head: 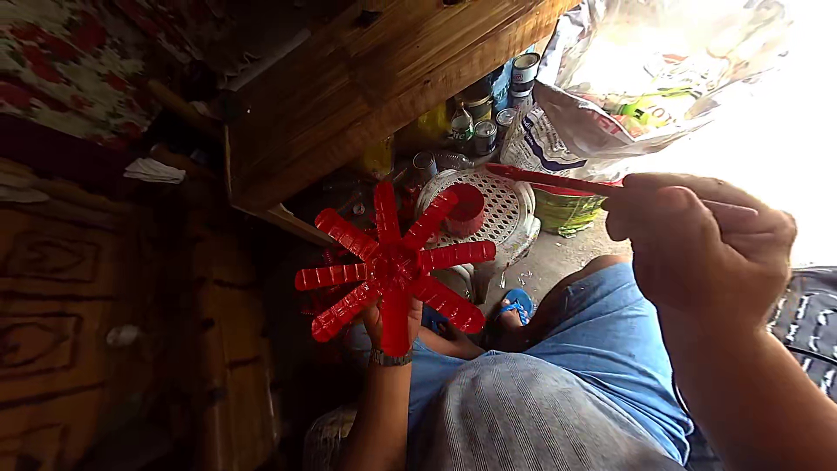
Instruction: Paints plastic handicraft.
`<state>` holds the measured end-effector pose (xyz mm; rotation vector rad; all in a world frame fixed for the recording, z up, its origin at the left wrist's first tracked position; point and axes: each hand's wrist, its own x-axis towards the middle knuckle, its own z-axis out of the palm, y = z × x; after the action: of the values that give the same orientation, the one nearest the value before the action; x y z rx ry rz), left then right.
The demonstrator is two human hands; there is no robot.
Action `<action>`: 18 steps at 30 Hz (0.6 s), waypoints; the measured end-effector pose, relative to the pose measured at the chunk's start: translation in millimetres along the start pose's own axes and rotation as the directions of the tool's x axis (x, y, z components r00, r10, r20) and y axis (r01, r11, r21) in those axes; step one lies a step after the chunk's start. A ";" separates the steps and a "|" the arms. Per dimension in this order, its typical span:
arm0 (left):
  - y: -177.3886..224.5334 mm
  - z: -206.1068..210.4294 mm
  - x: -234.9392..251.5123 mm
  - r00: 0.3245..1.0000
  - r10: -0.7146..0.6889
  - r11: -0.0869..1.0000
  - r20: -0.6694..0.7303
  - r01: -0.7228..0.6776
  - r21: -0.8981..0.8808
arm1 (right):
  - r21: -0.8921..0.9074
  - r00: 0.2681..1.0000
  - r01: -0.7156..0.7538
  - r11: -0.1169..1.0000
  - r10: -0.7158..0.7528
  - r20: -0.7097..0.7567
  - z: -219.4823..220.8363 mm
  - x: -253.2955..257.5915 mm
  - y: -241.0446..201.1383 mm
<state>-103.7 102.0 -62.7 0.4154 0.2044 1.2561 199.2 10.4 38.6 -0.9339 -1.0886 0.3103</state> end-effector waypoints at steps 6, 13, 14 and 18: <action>4.2 6.6 6.8 0.994 -0.044 0.990 0.101 0.058 -0.132 | 0.055 0.983 -0.173 0.983 0.176 -0.055 2.3 3.1 29.4; 15.1 2.4 -2.4 0.992 -0.029 0.989 0.125 0.047 -0.142 | -0.047 0.945 -0.327 0.944 0.326 -0.027 12.3 22.1 72.6; 17.6 2.5 -3.7 0.993 -0.011 0.989 0.121 0.028 -0.143 | -0.083 0.946 -0.325 0.942 0.325 -0.016 15.2 25.3 77.5; 30.5 -2.1 -10.8 0.999 0.018 0.996 0.035 -0.015 -0.084 | -0.390 0.921 -0.297 0.871 0.369 0.124 26.8 46.9 108.9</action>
<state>-134.5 99.6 -52.8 0.3669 0.1178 1.2680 221.3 118.3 -12.9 -1.4593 -1.1842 0.5049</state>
